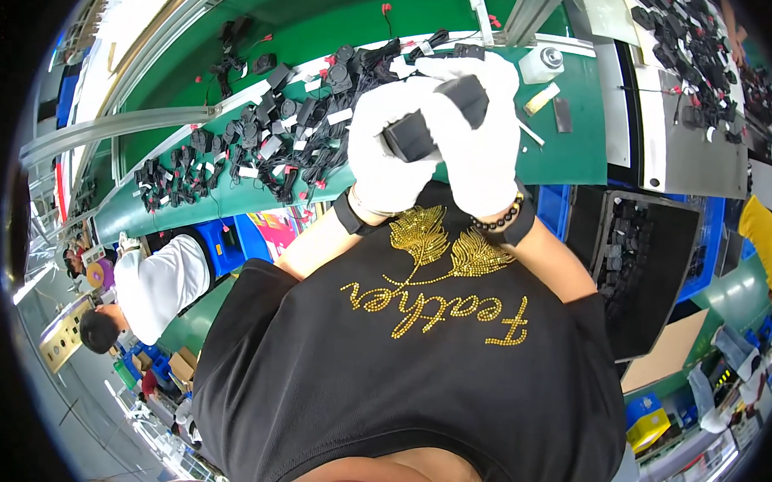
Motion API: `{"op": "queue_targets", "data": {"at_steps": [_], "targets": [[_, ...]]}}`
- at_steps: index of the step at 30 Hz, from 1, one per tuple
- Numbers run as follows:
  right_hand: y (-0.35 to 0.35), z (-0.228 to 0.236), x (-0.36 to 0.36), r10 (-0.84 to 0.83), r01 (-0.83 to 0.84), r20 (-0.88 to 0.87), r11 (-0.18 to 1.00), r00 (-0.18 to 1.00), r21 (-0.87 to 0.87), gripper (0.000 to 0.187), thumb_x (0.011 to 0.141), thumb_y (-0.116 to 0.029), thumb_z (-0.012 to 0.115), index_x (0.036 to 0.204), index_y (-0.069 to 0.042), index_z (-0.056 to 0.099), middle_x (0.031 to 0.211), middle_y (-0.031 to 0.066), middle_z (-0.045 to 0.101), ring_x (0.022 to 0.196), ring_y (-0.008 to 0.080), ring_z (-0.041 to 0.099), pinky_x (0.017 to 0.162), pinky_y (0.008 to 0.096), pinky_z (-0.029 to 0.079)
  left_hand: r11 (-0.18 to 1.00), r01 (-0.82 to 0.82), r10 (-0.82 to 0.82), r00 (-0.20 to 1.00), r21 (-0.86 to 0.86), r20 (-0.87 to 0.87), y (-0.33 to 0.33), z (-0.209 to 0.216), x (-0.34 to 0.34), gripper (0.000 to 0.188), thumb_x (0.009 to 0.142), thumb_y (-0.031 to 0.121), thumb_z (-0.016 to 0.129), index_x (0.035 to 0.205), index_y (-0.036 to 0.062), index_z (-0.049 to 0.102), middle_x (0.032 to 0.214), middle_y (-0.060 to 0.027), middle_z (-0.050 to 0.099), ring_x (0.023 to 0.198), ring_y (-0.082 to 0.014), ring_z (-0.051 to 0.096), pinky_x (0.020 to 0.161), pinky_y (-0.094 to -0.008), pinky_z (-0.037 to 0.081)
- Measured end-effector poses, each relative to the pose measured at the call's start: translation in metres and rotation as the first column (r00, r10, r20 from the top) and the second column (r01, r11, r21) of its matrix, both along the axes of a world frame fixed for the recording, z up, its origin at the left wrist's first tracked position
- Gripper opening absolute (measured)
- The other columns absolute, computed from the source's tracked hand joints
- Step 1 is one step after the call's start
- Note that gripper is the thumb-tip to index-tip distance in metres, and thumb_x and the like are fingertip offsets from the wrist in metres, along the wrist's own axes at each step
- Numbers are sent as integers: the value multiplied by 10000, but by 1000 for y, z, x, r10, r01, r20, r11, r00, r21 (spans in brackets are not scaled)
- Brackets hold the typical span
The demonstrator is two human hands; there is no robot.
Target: The person picks up power adapters from a conveyor belt and a table, wipes them with a cloth, and places them into a bin.
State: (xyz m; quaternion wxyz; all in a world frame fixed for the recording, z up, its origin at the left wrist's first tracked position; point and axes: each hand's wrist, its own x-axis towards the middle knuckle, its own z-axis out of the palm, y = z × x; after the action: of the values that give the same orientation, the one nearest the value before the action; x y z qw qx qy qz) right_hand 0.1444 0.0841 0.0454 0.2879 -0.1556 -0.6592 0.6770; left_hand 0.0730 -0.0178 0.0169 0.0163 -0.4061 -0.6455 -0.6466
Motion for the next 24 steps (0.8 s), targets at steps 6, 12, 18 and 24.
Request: {"op": "queue_targets", "data": {"at_steps": [6, 12, 18, 24], "targets": [[18, -42, -2, 82, -73, 50, 984, 995, -163, 445, 1023, -336, 341, 1264, 13, 476, 1284, 242, 545, 1096, 325, 593, 976, 393, 470, 994, -22, 9, 992, -104, -128, 1, 4, 2, 466, 608, 71, 818, 1027, 69, 613, 1027, -112, 626, 939, -306, 602, 803, -371, 496], [6, -26, 0, -40, 32, 42, 985, 998, 170, 362, 990, -200, 446, 1297, -6, 445, 1317, 186, 533, 1173, 295, 548, 1013, 381, 430, 992, -62, 70, 996, -112, 64, 0, -5, 5, 482, 599, 37, 794, 1038, 73, 600, 992, -106, 604, 924, -306, 594, 797, -368, 493], [19, -49, -1, -162, 150, -56, 658, 985, 738, 316, 912, -171, 555, 1180, -3, 557, 1138, 139, 568, 1108, 282, 521, 945, 389, 431, 978, -73, 62, 996, -198, -57, 1, 6, 7, 476, 654, 16, 803, 1076, 42, 584, 1019, -92, 611, 902, -199, 612, 806, -314, 497], [14, -39, -4, -38, -201, -267, 560, 963, -804, 305, 998, -253, 422, 1111, 1, 547, 1001, 121, 617, 1006, 265, 604, 883, 378, 492, 971, -65, 26, 985, -229, -168, -3, 6, 11, 449, 657, 13, 786, 1058, 49, 586, 987, -105, 603, 908, -248, 611, 804, -339, 488]]}}
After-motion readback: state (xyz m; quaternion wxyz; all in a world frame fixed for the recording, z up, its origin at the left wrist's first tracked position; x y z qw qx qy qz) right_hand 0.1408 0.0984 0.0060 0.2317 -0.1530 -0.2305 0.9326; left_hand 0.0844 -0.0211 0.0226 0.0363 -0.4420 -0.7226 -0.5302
